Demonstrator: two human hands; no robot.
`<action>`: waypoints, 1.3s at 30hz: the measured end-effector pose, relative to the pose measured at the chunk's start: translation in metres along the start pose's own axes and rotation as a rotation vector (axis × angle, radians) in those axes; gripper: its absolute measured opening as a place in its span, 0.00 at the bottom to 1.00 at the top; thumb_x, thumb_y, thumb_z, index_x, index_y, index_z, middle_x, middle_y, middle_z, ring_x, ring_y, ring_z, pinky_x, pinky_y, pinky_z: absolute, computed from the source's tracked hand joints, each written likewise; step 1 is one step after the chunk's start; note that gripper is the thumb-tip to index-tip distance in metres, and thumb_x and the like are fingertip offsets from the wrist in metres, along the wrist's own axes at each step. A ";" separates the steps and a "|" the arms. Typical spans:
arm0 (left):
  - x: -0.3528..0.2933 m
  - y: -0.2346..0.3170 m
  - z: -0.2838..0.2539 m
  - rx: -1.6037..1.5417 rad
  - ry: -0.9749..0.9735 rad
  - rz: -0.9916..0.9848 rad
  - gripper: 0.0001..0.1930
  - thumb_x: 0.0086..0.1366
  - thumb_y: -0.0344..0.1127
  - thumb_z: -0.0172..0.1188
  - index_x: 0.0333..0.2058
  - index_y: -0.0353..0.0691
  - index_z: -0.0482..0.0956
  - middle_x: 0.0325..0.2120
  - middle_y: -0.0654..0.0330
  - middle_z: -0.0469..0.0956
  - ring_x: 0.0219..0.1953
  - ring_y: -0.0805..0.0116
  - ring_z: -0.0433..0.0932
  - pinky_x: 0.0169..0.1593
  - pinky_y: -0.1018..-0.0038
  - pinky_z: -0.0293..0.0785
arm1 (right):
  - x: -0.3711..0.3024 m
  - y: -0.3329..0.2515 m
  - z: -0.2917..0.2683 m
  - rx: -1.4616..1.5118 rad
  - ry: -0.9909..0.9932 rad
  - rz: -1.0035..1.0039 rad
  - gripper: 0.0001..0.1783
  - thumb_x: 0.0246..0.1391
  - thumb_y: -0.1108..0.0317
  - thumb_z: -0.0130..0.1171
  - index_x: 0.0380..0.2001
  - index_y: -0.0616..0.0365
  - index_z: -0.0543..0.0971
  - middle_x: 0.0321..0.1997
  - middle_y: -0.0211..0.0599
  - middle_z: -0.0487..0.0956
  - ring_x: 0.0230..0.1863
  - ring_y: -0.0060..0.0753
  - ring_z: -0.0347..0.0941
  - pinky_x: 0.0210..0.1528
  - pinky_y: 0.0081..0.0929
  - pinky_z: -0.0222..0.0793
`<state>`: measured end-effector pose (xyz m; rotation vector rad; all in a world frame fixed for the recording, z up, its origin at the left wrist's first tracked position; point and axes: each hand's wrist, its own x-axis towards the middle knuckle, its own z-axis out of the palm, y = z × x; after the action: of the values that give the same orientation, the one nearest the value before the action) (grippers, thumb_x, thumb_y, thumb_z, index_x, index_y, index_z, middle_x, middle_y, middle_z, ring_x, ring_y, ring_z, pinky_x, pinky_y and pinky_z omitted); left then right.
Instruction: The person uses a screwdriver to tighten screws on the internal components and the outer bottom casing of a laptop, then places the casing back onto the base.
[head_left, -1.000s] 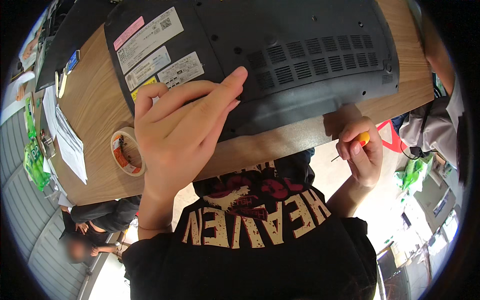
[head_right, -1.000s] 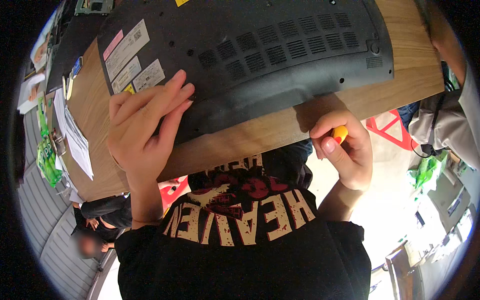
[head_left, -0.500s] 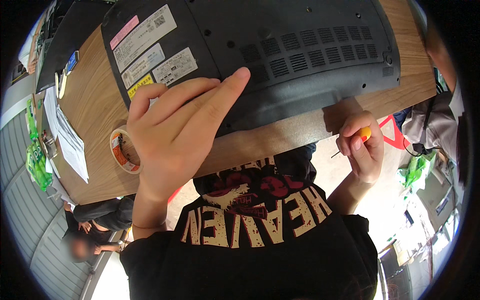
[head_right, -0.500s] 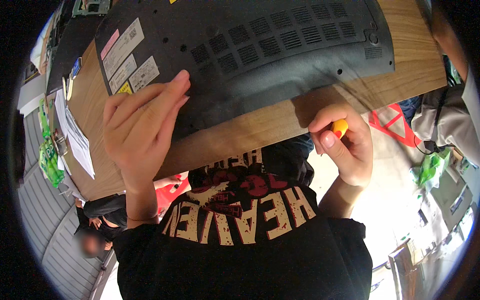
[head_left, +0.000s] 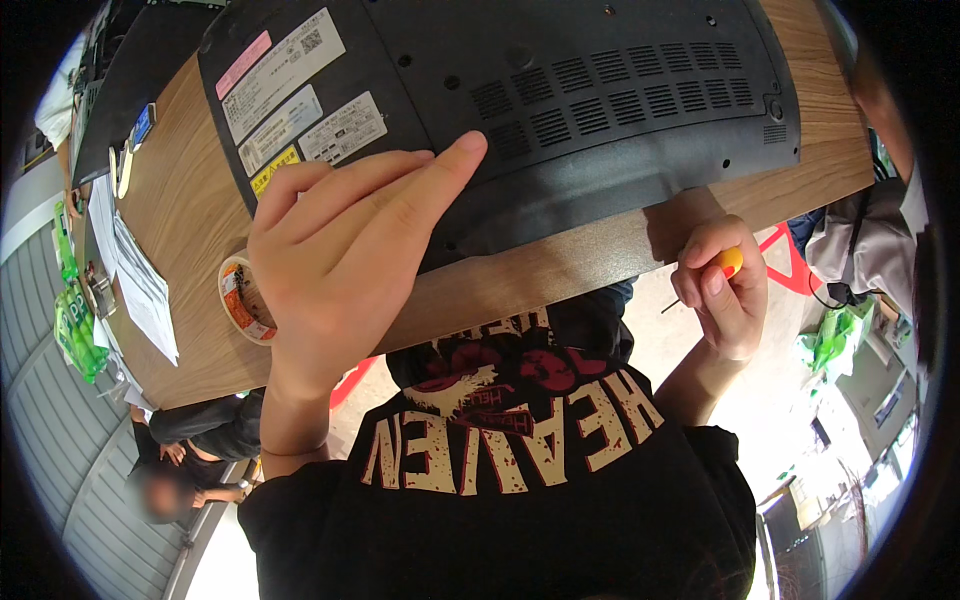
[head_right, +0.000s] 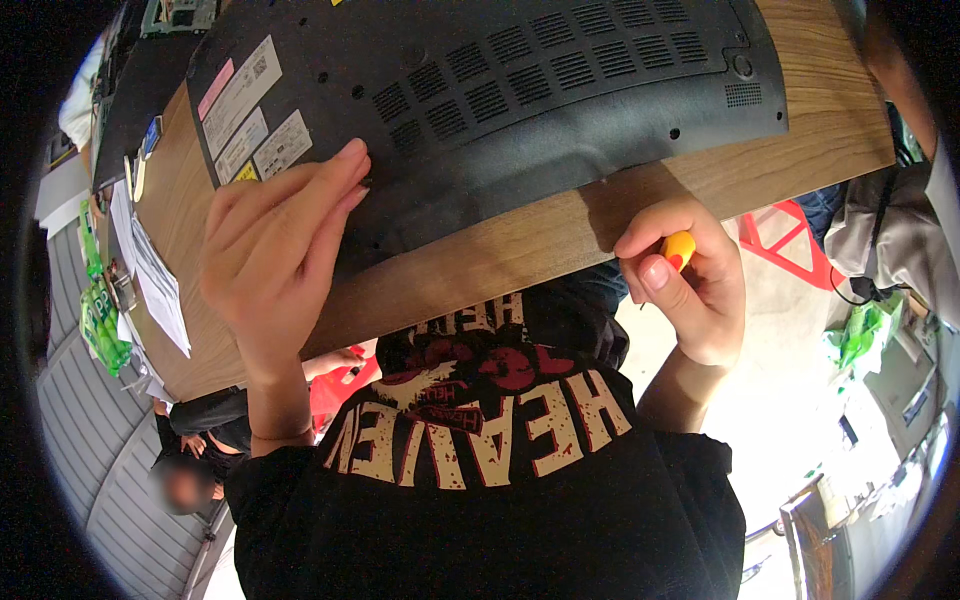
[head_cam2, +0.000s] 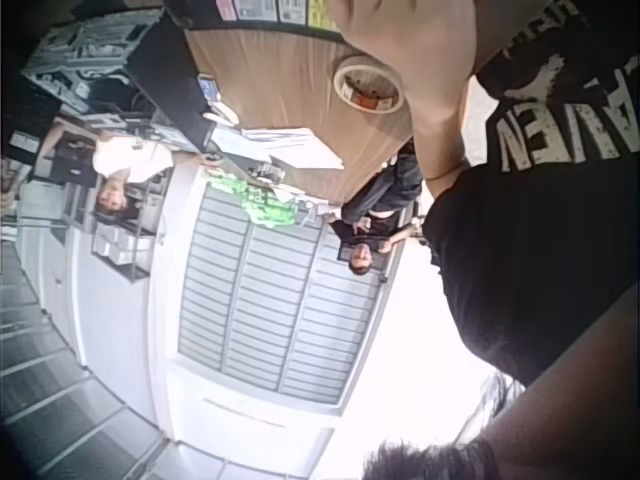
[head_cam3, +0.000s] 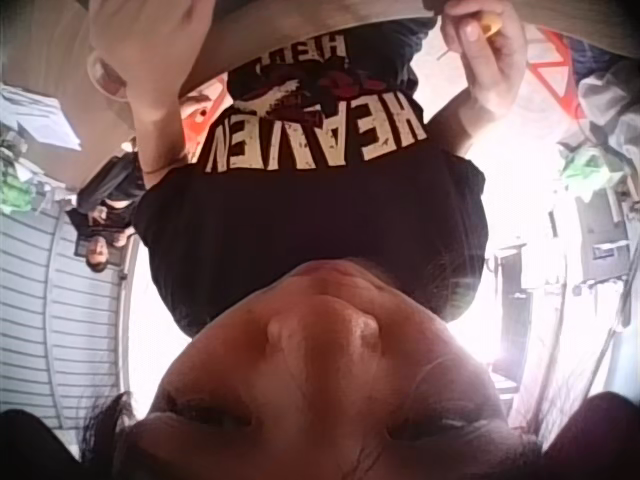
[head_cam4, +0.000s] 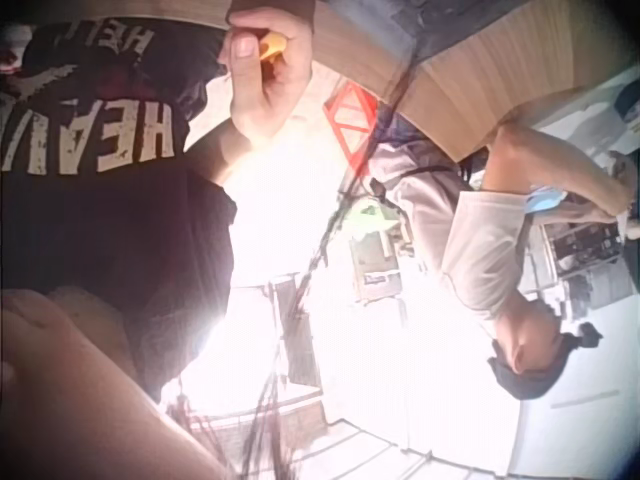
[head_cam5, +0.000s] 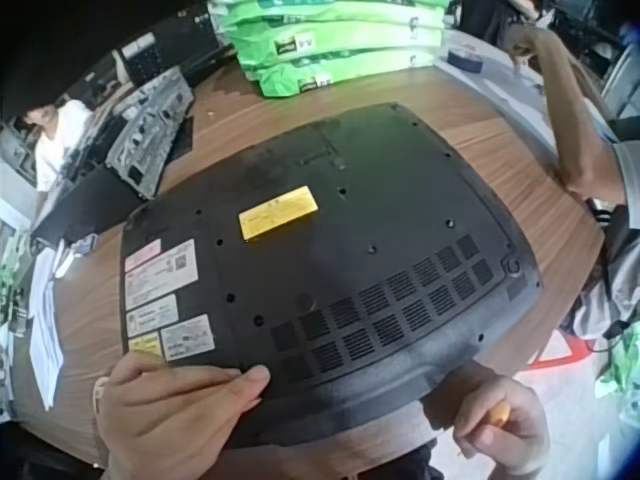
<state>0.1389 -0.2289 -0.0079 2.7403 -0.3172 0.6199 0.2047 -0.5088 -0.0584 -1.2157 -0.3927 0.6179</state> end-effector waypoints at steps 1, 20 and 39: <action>0.000 0.000 0.000 0.014 -0.004 0.008 0.15 0.43 0.24 0.67 0.35 0.40 0.82 0.25 0.66 0.81 0.27 0.76 0.77 0.31 0.80 0.66 | 0.000 0.001 0.000 0.001 0.001 0.000 0.11 0.56 0.68 0.51 0.35 0.67 0.69 0.25 0.33 0.68 0.21 0.17 0.62 0.23 0.14 0.56; 0.001 0.006 0.000 0.006 -0.029 -0.009 0.15 0.46 0.23 0.65 0.37 0.38 0.81 0.27 0.63 0.81 0.28 0.72 0.78 0.31 0.80 0.69 | 0.000 0.002 -0.002 0.009 -0.018 -0.011 0.11 0.56 0.68 0.50 0.36 0.67 0.68 0.23 0.31 0.67 0.19 0.16 0.60 0.22 0.13 0.54; -0.029 0.005 0.009 0.036 0.071 -0.106 0.14 0.46 0.30 0.64 0.35 0.48 0.83 0.37 0.68 0.78 0.38 0.67 0.73 0.44 0.72 0.63 | -0.004 -0.034 -0.007 0.072 0.015 -0.047 0.16 0.59 0.61 0.48 0.41 0.64 0.63 0.26 0.31 0.63 0.18 0.14 0.52 0.19 0.12 0.47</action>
<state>0.1150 -0.2328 -0.0272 2.7400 -0.1447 0.6986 0.2137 -0.5236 -0.0281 -1.1393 -0.3822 0.5771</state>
